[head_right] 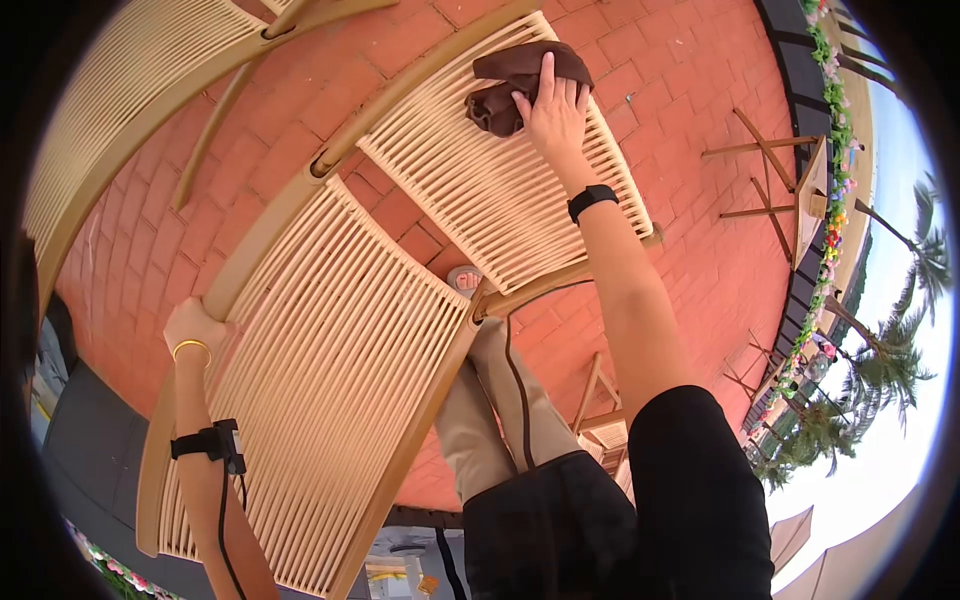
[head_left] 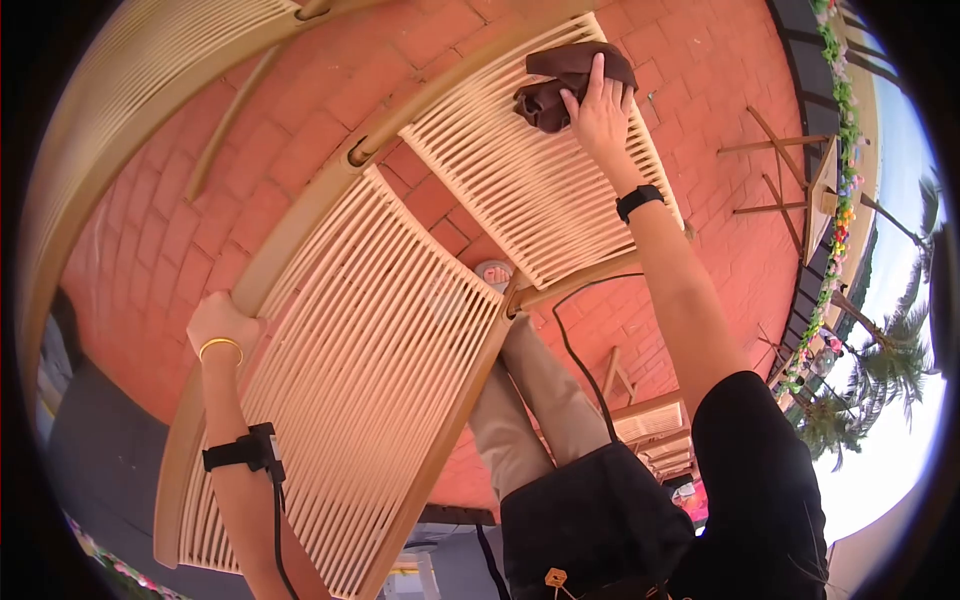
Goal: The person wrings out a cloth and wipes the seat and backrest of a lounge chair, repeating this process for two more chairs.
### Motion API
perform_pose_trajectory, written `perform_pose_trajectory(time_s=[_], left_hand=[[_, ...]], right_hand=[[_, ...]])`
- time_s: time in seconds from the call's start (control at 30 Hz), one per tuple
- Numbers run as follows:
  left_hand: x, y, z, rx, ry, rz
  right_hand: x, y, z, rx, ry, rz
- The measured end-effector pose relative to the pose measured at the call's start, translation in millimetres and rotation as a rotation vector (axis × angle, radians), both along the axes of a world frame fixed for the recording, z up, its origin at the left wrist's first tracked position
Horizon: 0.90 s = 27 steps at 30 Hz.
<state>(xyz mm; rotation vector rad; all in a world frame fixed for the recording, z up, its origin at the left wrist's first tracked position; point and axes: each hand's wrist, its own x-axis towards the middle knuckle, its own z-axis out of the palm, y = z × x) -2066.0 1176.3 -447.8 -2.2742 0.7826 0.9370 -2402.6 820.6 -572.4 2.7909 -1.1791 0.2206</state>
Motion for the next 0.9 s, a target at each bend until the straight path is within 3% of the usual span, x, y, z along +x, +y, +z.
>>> perform_pose_trajectory(time_s=[0.13,0.2,0.27,0.37,0.4,0.47,0.53,0.6,0.63,0.67,0.73,0.9], left_hand=[[1,-1,-1,0.053,-0.005,0.006],[0,0,-1,-0.011,-0.006,0.013],[-2,4,-1,0.018,-0.007,-0.002],[4,0,-2,0.01,-0.026,0.011],[3,1,-2,0.025,-0.006,0.016],[2,2,-1,0.012,0.003,0.015],[4,1,-1,0.012,0.001,0.032],[3,3,-1,0.015,-0.001,0.031],[2,4,-2,0.015,-0.001,0.032],[1,5,-3,0.003,-0.013,0.031],[5,1,-2,-0.016,-0.033,0.019],[3,2,-3,0.018,-0.007,0.011]], right_hand=[[59,49,-35,0.027,-0.373,-0.259],[81,107,-66,0.116,-0.31,-0.133],[83,149,-63,0.391,-0.231,-0.072],[72,175,-57,0.586,-0.046,0.153],[63,175,-47,0.623,-0.035,0.27],[50,148,-16,0.554,-0.224,0.209],[57,84,33,0.224,-0.472,0.215],[69,24,69,0.286,-0.528,-0.032],[77,-8,59,0.067,-0.525,-0.075],[87,-27,43,0.069,-0.574,-0.125],[114,-6,24,0.055,-0.289,-0.2],[128,141,-54,0.297,-0.133,0.016]])
